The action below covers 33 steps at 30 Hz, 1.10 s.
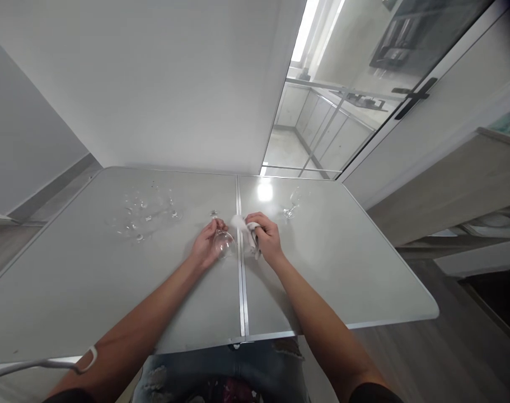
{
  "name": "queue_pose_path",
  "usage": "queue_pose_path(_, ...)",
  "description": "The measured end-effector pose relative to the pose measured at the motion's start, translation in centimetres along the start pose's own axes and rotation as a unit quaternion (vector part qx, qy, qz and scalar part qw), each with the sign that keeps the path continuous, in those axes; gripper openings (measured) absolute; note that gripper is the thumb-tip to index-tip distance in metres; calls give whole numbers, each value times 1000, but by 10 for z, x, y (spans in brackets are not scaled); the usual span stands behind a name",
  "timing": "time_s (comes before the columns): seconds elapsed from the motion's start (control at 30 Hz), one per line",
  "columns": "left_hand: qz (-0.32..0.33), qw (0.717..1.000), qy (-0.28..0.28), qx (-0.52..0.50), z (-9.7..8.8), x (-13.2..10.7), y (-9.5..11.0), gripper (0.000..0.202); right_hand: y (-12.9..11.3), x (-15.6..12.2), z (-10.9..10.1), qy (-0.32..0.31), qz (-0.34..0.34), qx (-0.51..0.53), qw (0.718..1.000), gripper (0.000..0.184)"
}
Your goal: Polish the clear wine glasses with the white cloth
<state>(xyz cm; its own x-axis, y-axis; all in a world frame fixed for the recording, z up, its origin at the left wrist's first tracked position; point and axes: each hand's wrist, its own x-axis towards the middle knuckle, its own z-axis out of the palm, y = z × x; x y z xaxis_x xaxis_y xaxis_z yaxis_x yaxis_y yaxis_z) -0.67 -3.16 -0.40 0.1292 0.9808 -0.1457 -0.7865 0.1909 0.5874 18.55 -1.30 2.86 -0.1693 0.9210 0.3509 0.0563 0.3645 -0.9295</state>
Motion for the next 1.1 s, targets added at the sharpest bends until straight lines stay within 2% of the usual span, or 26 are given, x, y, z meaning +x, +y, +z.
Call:
queue_pose_path(0.1,21,999,32,-31,0,0,4,13,4,-3,2,-51,-42,-62,996,26)
queue_pose_path(0.2,29,998,42,-43,1,0,7,10,11,-7,9,-43,-58,-200,977,17)
queue_pose_path(0.23,31,997,47,-44,1,0,8,9,13,-9,11,-47,-70,-234,969,20)
queue_pose_path(0.3,39,995,74,-46,1,1,8,8,14,-11,15,-83,-106,-270,953,40)
queue_pose_path(0.37,37,993,106,-45,1,2,7,7,13,-12,16,-121,-145,-282,941,49)
queue_pose_path(0.43,15,992,115,-38,1,3,5,6,13,-13,16,-132,-168,-273,938,49)
queue_pose_path(0.57,-32,996,77,-15,5,0,-1,9,17,-13,16,-113,-166,-211,957,51)
queue_pose_path(0.73,-111,993,19,27,15,-12,-11,20,26,-13,17,-91,-166,-149,971,34)
queue_pose_path(0.93,-83,995,-12,49,15,-14,-17,26,25,-13,18,-56,-157,-76,983,30)
queue_pose_path(1.0,-67,995,-34,62,15,-14,-17,24,23,-12,18,-30,-125,-31,991,29)
queue_pose_path(1.1,-60,988,-94,106,17,-17,-18,26,19,-8,15,59,-25,35,997,24)
